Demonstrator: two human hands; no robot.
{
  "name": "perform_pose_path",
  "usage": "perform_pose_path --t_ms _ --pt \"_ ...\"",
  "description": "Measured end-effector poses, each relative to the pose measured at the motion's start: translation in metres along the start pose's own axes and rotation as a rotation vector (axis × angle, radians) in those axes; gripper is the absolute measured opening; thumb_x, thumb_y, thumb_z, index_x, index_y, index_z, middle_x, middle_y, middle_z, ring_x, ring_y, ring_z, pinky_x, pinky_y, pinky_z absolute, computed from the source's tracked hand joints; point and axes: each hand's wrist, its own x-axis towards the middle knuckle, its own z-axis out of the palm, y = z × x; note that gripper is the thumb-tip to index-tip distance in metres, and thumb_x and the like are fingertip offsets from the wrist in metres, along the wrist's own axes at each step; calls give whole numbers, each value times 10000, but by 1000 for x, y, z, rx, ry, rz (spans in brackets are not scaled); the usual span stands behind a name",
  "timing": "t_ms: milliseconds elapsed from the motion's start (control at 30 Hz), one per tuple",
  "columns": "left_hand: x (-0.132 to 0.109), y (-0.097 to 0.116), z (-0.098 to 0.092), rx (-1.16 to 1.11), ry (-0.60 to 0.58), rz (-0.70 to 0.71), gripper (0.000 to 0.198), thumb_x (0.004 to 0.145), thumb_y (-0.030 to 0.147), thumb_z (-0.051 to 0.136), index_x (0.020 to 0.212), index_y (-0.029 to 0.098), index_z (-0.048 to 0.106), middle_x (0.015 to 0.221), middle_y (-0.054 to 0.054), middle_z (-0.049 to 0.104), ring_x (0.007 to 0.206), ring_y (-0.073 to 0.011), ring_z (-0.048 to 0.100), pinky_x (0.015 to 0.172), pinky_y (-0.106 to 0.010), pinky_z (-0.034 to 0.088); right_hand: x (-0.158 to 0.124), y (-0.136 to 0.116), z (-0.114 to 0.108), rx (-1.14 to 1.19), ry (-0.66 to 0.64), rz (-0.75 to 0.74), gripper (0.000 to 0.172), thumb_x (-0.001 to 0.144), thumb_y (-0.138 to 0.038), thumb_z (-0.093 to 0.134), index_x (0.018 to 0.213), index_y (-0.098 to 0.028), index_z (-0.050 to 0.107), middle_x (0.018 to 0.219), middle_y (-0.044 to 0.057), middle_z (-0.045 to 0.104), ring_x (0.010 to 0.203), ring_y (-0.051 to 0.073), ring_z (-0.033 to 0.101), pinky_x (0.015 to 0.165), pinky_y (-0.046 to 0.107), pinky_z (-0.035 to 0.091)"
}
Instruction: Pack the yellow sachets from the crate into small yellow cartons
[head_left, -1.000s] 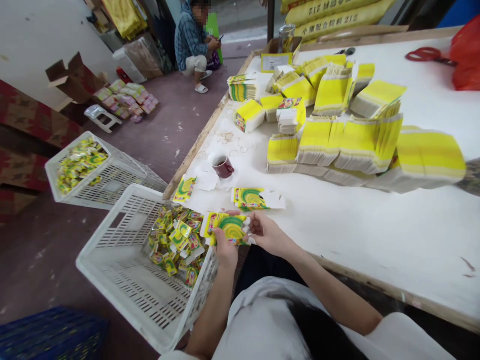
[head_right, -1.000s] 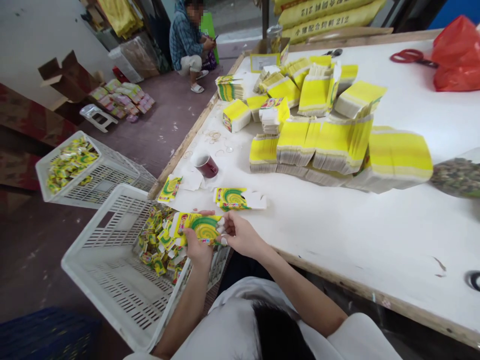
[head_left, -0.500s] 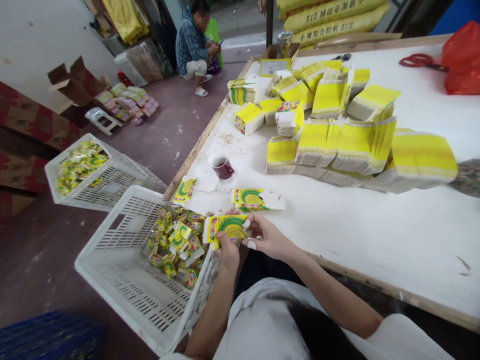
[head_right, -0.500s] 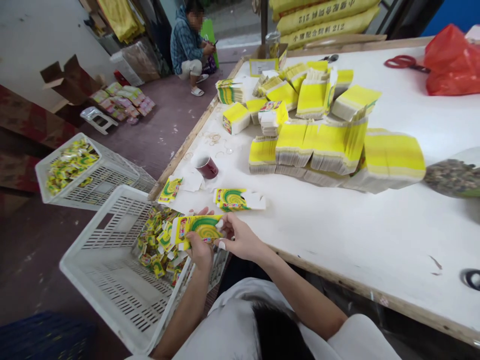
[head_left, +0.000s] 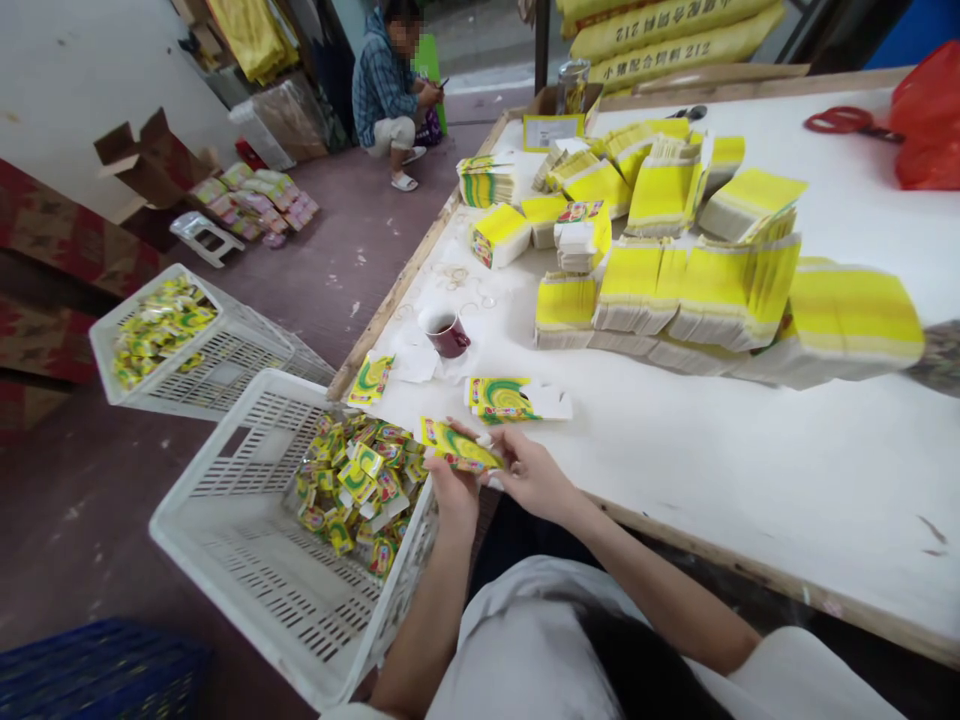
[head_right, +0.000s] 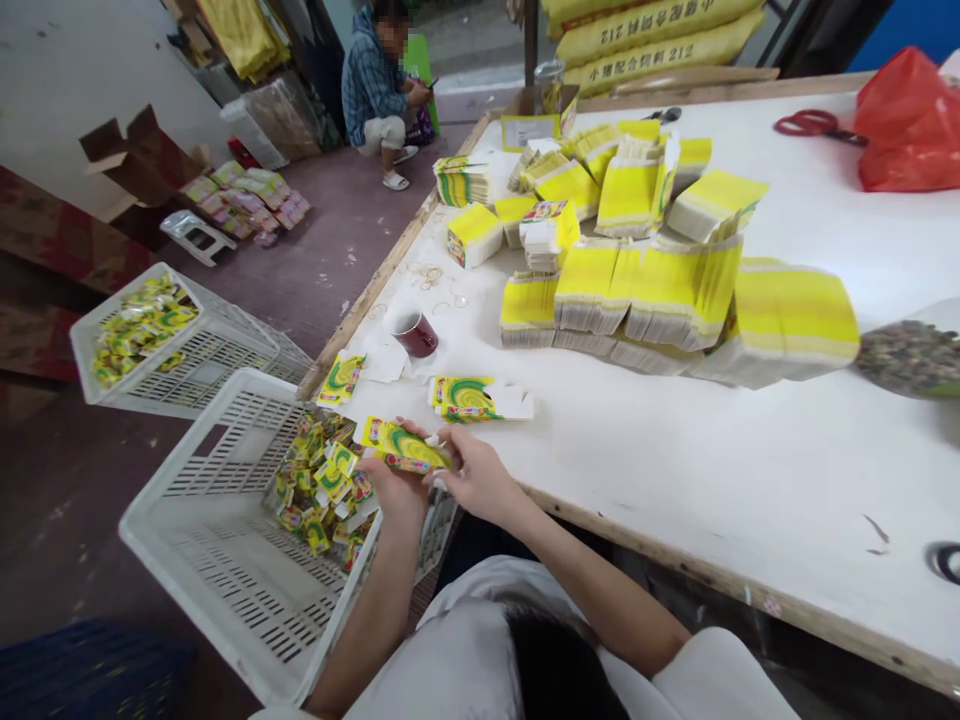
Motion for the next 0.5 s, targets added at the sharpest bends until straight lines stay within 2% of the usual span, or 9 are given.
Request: perform_pose_path --t_ms 67,133,200,267,367,433,500 --pt "-1 -2 2 -62 97 22 688 593 817 711 951 229 700 902 -42 732 845 -193 696 805 -315 567 4 0 -9 -10 65 -49 151 807 -254 632 934 -211 561 732 -41 513 658 130 453 622 254 372" --pt "-2 -3 3 -94 169 46 523 603 616 846 930 225 723 888 -21 759 845 -179 715 821 -302 569 6 2 -19 -32 102 -101 59 834 -256 601 842 -202 582 725 -27 550 665 132 480 631 255 389" --pt "-1 -2 0 -96 149 41 419 640 528 859 883 207 739 848 -21 771 830 -181 727 814 -305 574 8 4 -28 -77 145 -160 50 843 -231 589 822 -197 618 739 -13 607 676 139 525 640 257 415" --pt "3 1 -9 -91 63 37 390 679 514 842 882 194 750 862 -44 781 846 -199 736 829 -325 578 9 8 -39 -164 207 -256 97 844 -169 573 867 -198 663 804 13 675 737 162 587 685 275 452" --pt "12 12 -30 -48 -97 137 538 705 613 787 1055 209 725 1101 -107 765 1064 -266 710 962 -396 539 10 8 -55 -411 245 -446 197 866 -89 556 902 -218 699 892 43 734 861 200 617 803 333 464" --pt "16 21 -40 93 -207 238 773 618 678 809 1223 226 643 1317 -145 671 1259 -320 607 1088 -457 448 8 4 -61 -591 177 -534 183 892 -97 583 886 -231 707 889 41 748 895 212 602 872 369 439" --pt "15 29 -42 368 -351 248 947 512 622 892 1306 220 570 1405 -162 596 1334 -358 532 1137 -487 384 5 -2 -59 -692 61 -598 151 908 -131 609 887 -244 707 863 23 745 917 211 592 964 399 405"
